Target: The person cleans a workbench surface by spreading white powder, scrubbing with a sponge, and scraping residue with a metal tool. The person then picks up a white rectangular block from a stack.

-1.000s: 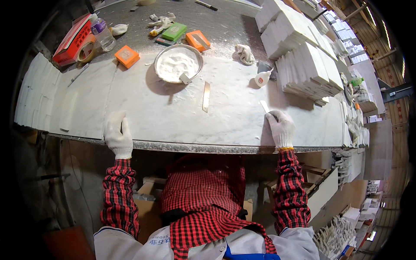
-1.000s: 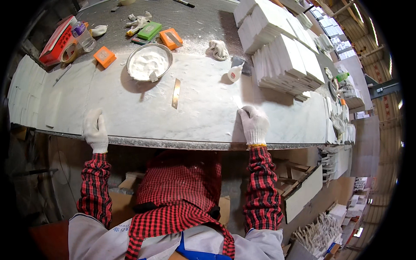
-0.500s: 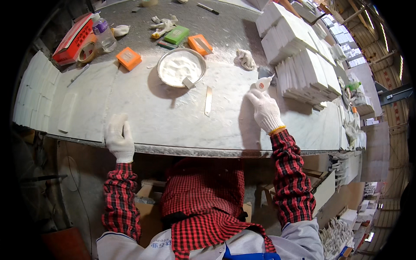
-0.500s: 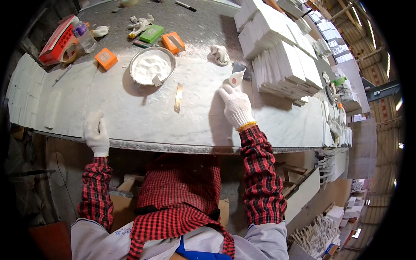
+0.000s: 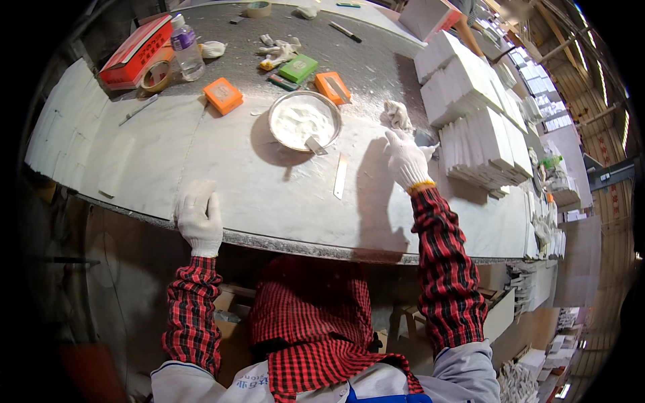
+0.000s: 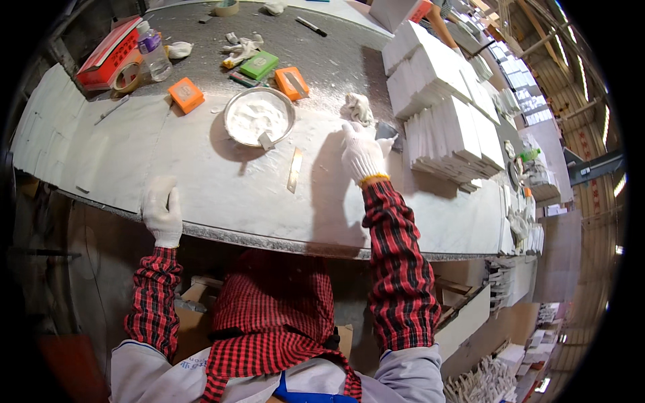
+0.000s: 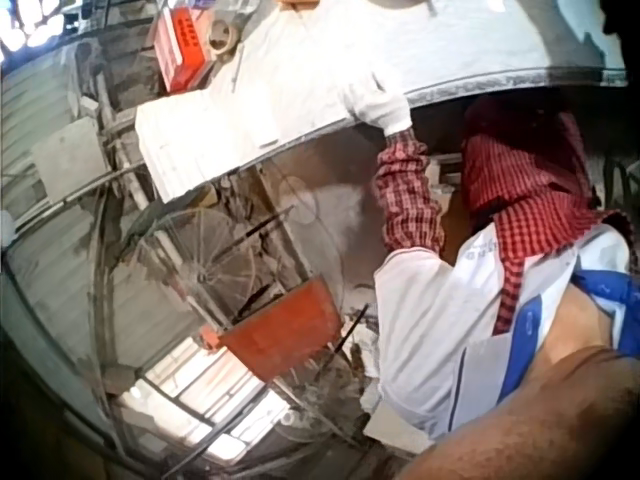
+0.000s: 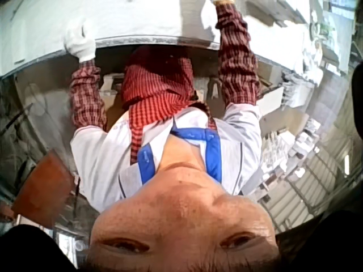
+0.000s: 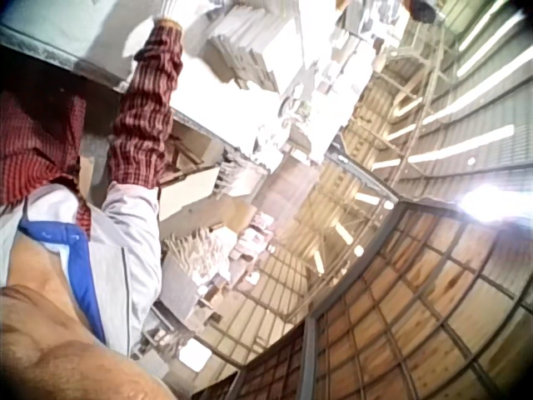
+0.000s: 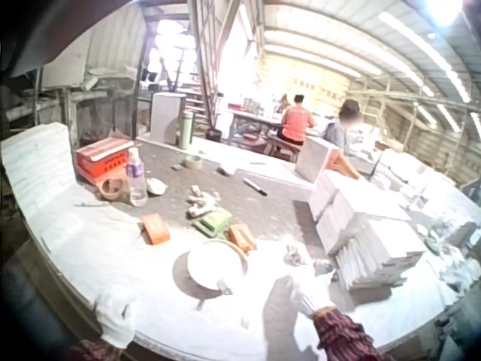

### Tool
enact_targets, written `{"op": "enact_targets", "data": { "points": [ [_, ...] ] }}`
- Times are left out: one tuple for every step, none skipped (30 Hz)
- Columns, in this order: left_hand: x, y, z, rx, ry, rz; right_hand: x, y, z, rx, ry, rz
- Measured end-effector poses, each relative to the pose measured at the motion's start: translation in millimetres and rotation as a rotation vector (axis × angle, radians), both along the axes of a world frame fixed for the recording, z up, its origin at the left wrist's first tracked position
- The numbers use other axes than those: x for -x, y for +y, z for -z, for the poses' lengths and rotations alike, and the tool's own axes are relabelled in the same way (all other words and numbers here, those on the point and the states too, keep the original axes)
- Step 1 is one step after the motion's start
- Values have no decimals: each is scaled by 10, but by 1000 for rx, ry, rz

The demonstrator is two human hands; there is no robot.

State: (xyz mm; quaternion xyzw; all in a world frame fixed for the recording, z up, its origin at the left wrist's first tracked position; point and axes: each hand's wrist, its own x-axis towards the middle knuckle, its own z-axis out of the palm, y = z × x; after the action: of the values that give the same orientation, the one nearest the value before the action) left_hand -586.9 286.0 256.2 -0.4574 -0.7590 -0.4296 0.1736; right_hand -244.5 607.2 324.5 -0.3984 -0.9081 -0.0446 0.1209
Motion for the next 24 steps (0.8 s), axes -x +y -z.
{"op": "enact_targets", "data": {
  "points": [
    [0, 11, -9, -4, 4, 6, 93, 106, 32, 0, -31, 34],
    [-7, 30, -34, -5, 15, 14, 138, 173, 62, 0, -61, 72],
    [-3, 10, -40, 0, 25, 12, 198, 170, 94, 16, -8, 79],
    [5, -6, -43, 5, 34, 13, 190, 185, 78, 64, -93, 91],
    [19, -21, -46, -5, 39, 15, 131, 209, 28, 110, -180, 107],
    [19, -22, -25, -15, 38, 16, 114, 193, -52, 154, -273, 122],
    [16, -70, 11, -18, 35, 5, 194, 13, -256, 192, -228, 130],
    [-4, -93, 17, 0, 23, -15, 212, -108, -390, 145, -278, 125],
    [-6, -81, -24, 15, 16, -21, 186, -133, -445, 141, -259, 80],
    [-14, -75, -36, 31, 10, -27, 161, -138, -458, 136, -241, 35],
    [-32, -83, -12, 32, 14, -26, 173, -121, -415, 130, -156, -77],
    [-34, -56, -21, 26, 25, -15, 193, -95, -388, 117, -64, -177],
    [-23, -57, -29, 23, 42, -18, 278, -84, -364, 103, 33, -292],
    [-21, -59, -41, 26, 54, -15, 364, -104, -332, 105, 24, -338],
    [-19, -50, -57, 28, 66, -13, 480, -147, -327, 105, 14, -384],
    [-18, -40, -69, 29, 78, -9, 544, -165, -328, 104, 4, -430],
    [-14, -26, -67, 26, 76, -6, 533, -122, -197, 21, 74, -467],
    [-1, -28, -49, 21, 69, -9, 498, -82, -219, 38, -7, -442],
    [-3, -35, -26, 20, 59, -12, 392, -20, -248, 58, -91, -417],
    [4, -42, -24, 28, 55, -22, 313, 27, -250, 78, -175, -390],
    [-6, -53, -22, 41, 47, -29, 262, -31, -279, 83, -86, -333],
    [-17, -64, -17, 54, 39, -35, 225, -60, -361, 87, -108, -313],
    [-28, -75, -7, 49, 21, -38, 227, -75, -353, 86, -75, -320],
    [-29, -57, -29, 38, 9, -34, 217, -88, -372, 78, -37, -320]
  ]
}}
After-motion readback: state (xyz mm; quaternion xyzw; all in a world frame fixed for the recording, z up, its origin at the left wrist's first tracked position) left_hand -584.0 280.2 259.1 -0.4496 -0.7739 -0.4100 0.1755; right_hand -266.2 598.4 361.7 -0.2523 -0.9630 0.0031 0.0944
